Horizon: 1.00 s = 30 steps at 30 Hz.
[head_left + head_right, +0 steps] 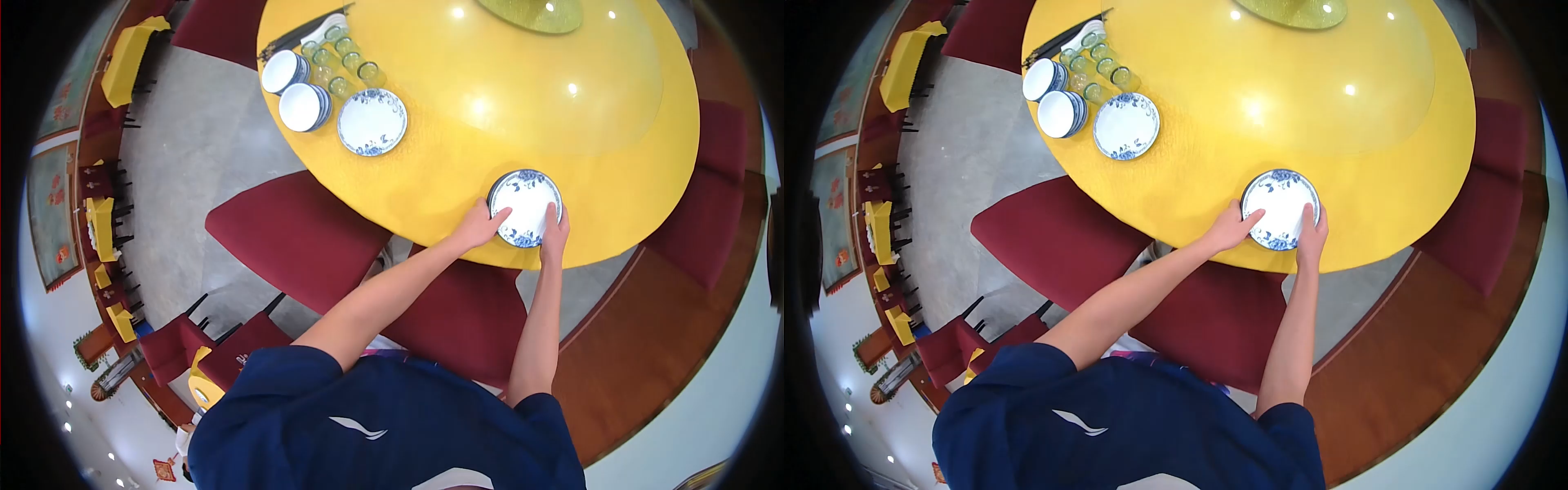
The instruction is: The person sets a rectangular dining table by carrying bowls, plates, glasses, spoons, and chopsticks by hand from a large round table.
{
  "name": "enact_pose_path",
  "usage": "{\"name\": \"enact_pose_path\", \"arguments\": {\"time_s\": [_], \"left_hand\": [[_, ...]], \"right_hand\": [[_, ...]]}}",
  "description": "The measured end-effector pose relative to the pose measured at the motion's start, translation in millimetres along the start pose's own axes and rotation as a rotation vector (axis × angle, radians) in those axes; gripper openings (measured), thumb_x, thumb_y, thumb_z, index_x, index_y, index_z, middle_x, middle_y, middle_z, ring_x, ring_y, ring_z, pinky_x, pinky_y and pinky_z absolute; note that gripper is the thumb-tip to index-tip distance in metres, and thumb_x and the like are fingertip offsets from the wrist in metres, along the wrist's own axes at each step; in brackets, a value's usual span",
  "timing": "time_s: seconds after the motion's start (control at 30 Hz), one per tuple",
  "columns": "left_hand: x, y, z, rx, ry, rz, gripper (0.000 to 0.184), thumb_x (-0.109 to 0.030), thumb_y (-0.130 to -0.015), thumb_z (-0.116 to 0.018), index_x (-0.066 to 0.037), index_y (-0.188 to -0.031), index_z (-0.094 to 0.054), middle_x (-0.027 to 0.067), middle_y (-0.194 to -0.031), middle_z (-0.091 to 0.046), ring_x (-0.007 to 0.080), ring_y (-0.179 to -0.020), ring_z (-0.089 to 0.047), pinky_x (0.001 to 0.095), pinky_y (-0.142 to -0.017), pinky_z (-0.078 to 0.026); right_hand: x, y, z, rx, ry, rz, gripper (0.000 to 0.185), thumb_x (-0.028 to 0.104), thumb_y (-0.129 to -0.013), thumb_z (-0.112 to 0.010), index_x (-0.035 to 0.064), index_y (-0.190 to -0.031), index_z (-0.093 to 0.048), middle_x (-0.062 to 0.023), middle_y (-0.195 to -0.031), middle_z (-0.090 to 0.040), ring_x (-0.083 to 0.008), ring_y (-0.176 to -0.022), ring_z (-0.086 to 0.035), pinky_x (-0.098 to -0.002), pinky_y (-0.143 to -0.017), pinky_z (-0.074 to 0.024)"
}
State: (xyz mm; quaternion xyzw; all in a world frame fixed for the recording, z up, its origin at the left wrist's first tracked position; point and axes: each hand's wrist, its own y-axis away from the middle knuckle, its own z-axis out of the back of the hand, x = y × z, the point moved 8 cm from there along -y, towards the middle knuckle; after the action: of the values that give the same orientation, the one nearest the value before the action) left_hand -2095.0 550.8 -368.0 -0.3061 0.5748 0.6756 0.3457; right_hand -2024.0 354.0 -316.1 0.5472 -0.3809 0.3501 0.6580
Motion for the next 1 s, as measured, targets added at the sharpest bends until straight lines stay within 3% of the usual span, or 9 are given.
{"name": "enact_pose_path", "arguments": {"time_s": [0.07,0.2,0.33,0.37,0.43,0.53,0.63,0.93,1.0], "left_hand": [[-34,16,11,0.061,0.104,0.033,0.070,-0.051,-0.090,-0.061,0.015,-0.111,-0.049,0.0281,-0.092,-0.067,0.0333,-0.080,-0.070,0.0395,-0.070,-0.055],[-60,45,39,0.071,0.126,0.066,0.068,-0.049,-0.091,-0.062,0.015,-0.111,-0.050,0.0301,-0.095,-0.066,0.0381,-0.086,-0.068,0.0428,-0.075,-0.053],[-87,71,66,-0.082,0.053,0.006,0.067,-0.049,-0.090,-0.062,0.015,-0.109,-0.052,0.0315,-0.097,-0.066,0.0429,-0.093,-0.066,0.0447,-0.080,-0.052],[-93,75,74,-0.083,0.063,0.007,0.067,-0.049,-0.090,-0.062,0.015,-0.109,-0.052,0.0315,-0.097,-0.066,0.0429,-0.093,-0.066,0.0447,-0.080,-0.052],[-81,73,131,-0.231,-0.058,-0.059,0.060,-0.046,-0.092,-0.062,0.011,-0.111,-0.054,0.0210,-0.086,-0.068,0.0254,-0.068,-0.068,0.0365,-0.062,-0.053],[-36,51,188,-0.311,-0.054,-0.041,0.058,-0.043,-0.093,-0.062,0.011,-0.111,-0.055,0.0205,-0.086,-0.068,0.0249,-0.070,-0.068,0.0362,-0.063,-0.052],[-42,48,239,-0.377,-0.031,-0.121,0.055,-0.041,-0.094,-0.062,0.010,-0.112,-0.055,0.0202,-0.086,-0.068,0.0246,-0.069,-0.067,0.0353,-0.063,-0.052],[-37,29,273,-0.401,0.043,-0.103,0.058,-0.041,-0.093,-0.063,0.011,-0.116,-0.050,0.0193,-0.089,-0.068,0.0233,-0.069,-0.068,0.0329,-0.058,-0.053],[-41,29,277,-0.380,-0.055,0.004,0.060,-0.038,-0.094,-0.063,0.012,-0.123,-0.046,0.0238,-0.095,-0.068,0.0289,-0.074,-0.070,0.0359,-0.062,-0.054]], "right_hand": [[2,8,-2,-0.019,0.016,0.010,0.046,0.026,-0.099,-0.058,-0.0073,-0.130,-0.051,-0.0160,-0.119,-0.062,-0.0203,-0.106,-0.060,-0.0308,-0.089,-0.0487],[44,29,-19,-0.026,0.057,0.069,0.044,0.023,-0.099,-0.058,-0.0067,-0.131,-0.051,-0.0152,-0.119,-0.062,-0.0196,-0.105,-0.060,-0.0304,-0.089,-0.0487],[90,49,-38,0.021,0.028,0.093,0.040,0.019,-0.097,-0.060,-0.0057,-0.129,-0.055,-0.0144,-0.117,-0.064,-0.0186,-0.104,-0.060,-0.0302,-0.089,-0.0485],[102,53,-47,0.049,0.018,0.097,0.040,0.019,-0.097,-0.060,-0.0059,-0.128,-0.056,-0.0144,-0.116,-0.064,-0.0184,-0.104,-0.060,-0.0302,-0.089,-0.0485],[105,63,-101,0.073,0.029,0.087,0.040,0.018,-0.097,-0.060,-0.0062,-0.128,-0.055,-0.0146,-0.117,-0.064,-0.0184,-0.104,-0.060,-0.0302,-0.089,-0.0485],[78,52,-176,0.139,-0.008,0.073,0.040,0.017,-0.096,-0.060,-0.0067,-0.128,-0.055,-0.0151,-0.117,-0.064,-0.0188,-0.104,-0.061,-0.0306,-0.090,-0.0484],[79,55,-234,0.195,-0.051,0.066,0.040,0.016,-0.096,-0.059,-0.0072,-0.129,-0.054,-0.0158,-0.118,-0.064,-0.0198,-0.105,-0.061,-0.0310,-0.091,-0.0483],[84,42,-277,0.197,-0.009,0.109,0.041,0.018,-0.096,-0.060,-0.0068,-0.128,-0.054,-0.0165,-0.118,-0.064,-0.0208,-0.106,-0.061,-0.0319,-0.091,-0.0483],[82,41,-280,0.193,0.020,0.106,0.041,0.019,-0.096,-0.060,-0.0064,-0.128,-0.055,-0.0160,-0.117,-0.064,-0.0206,-0.105,-0.061,-0.0318,-0.090,-0.0484]]}}
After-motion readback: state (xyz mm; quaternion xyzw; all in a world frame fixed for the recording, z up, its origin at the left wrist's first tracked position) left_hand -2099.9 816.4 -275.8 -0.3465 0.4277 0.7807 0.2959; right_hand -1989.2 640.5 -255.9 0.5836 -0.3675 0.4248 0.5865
